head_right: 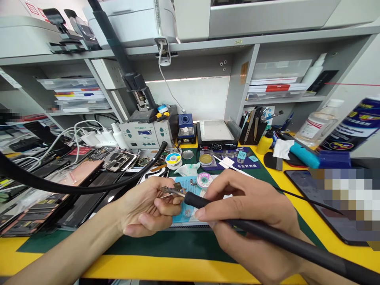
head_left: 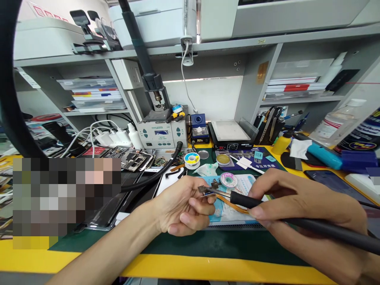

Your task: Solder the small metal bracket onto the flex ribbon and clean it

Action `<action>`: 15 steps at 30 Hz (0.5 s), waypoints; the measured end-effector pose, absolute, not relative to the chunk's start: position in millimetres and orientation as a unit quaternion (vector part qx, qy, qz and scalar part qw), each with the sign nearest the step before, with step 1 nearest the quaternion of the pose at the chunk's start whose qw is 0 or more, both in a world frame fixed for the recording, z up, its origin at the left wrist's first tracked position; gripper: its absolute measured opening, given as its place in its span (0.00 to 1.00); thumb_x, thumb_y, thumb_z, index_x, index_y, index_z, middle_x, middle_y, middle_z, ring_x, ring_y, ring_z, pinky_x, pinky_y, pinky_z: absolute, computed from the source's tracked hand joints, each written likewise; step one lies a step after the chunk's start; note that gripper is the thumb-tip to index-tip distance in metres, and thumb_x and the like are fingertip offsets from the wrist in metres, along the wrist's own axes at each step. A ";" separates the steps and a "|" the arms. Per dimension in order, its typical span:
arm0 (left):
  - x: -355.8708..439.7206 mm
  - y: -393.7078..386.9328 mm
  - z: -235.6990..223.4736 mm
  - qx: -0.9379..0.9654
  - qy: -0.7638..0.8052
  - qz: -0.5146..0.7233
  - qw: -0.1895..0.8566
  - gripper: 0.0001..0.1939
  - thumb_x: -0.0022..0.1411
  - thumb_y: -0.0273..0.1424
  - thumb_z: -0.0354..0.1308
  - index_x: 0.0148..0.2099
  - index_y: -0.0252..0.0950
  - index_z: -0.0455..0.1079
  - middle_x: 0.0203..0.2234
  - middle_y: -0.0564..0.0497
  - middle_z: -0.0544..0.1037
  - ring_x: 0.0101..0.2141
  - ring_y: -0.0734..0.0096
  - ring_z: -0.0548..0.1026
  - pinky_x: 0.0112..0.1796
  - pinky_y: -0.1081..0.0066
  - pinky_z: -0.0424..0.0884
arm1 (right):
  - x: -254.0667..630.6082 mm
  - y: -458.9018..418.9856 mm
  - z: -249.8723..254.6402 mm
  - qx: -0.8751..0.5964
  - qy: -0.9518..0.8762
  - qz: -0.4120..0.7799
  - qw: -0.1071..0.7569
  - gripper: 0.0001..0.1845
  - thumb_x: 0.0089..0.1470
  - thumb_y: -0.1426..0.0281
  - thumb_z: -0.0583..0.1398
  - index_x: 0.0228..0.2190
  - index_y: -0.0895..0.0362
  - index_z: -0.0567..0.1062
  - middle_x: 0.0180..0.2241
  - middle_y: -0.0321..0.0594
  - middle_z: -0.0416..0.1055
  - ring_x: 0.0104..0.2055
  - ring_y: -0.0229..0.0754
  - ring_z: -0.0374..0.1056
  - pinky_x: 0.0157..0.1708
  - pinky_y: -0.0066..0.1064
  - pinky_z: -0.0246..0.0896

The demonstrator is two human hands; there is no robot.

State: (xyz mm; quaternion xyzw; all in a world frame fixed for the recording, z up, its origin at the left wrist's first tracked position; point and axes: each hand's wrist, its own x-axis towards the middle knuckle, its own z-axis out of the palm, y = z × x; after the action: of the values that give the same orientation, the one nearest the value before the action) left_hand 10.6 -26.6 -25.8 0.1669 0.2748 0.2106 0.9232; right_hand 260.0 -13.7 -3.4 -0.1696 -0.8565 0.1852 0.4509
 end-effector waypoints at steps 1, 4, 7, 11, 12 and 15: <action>10.6 -26.7 -26.1 0.171 0.270 0.212 0.924 0.10 0.60 0.32 0.51 0.28 0.34 0.66 0.15 0.60 0.54 0.10 0.79 0.50 0.03 0.77 0.59 | 259.5 -14.0 -3.3 -0.171 -0.858 0.184 0.448 0.19 0.46 0.86 0.62 0.32 0.49 0.82 0.36 0.36 0.75 0.30 0.35 0.73 0.28 0.25 0.69; 10.0 -26.7 -26.3 0.182 0.255 0.220 0.924 0.10 0.61 0.32 0.50 0.29 0.33 0.67 0.15 0.60 0.54 0.10 0.79 0.50 0.04 0.78 0.59 | 258.2 -14.0 -1.3 -0.151 -0.861 0.181 0.452 0.19 0.47 0.85 0.61 0.33 0.50 0.82 0.36 0.38 0.74 0.29 0.36 0.73 0.27 0.25 0.69; 8.7 -25.9 -24.1 0.176 0.259 0.228 0.922 0.12 0.61 0.32 0.49 0.29 0.33 0.67 0.15 0.60 0.54 0.10 0.79 0.50 0.04 0.77 0.60 | 259.0 -13.6 0.7 -0.138 -0.859 0.181 0.458 0.18 0.48 0.85 0.60 0.33 0.52 0.82 0.35 0.39 0.74 0.28 0.35 0.72 0.24 0.24 0.66; 7.2 -24.5 -19.9 0.165 0.282 0.241 0.914 0.14 0.63 0.31 0.47 0.28 0.32 0.68 0.15 0.60 0.54 0.10 0.79 0.48 0.03 0.77 0.58 | 262.3 -12.8 -0.5 -0.169 -0.847 0.187 0.468 0.19 0.49 0.85 0.61 0.34 0.51 0.82 0.36 0.39 0.73 0.28 0.34 0.71 0.22 0.23 0.63; 7.1 -24.3 -19.3 0.164 0.284 0.241 0.913 0.14 0.63 0.31 0.47 0.28 0.32 0.68 0.15 0.59 0.54 0.10 0.79 0.48 0.03 0.77 0.58 | 262.8 -12.4 -1.1 -0.170 -0.847 0.187 0.467 0.19 0.48 0.85 0.61 0.34 0.51 0.82 0.36 0.39 0.73 0.28 0.34 0.70 0.22 0.24 0.63; 8.2 -24.4 -18.7 0.164 0.287 0.242 0.912 0.14 0.63 0.31 0.48 0.28 0.32 0.68 0.14 0.60 0.54 0.09 0.79 0.49 0.03 0.77 0.58 | 263.1 -11.2 -1.7 -0.156 -0.855 0.178 0.462 0.19 0.47 0.86 0.61 0.34 0.52 0.82 0.34 0.38 0.72 0.27 0.35 0.70 0.23 0.25 0.64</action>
State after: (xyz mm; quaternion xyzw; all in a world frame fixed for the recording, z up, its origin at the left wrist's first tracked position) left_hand 8.2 -24.4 -18.7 0.1636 0.2866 0.2420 0.9125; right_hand 263.1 -11.2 -1.7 -0.1563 -0.8545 0.1783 0.4621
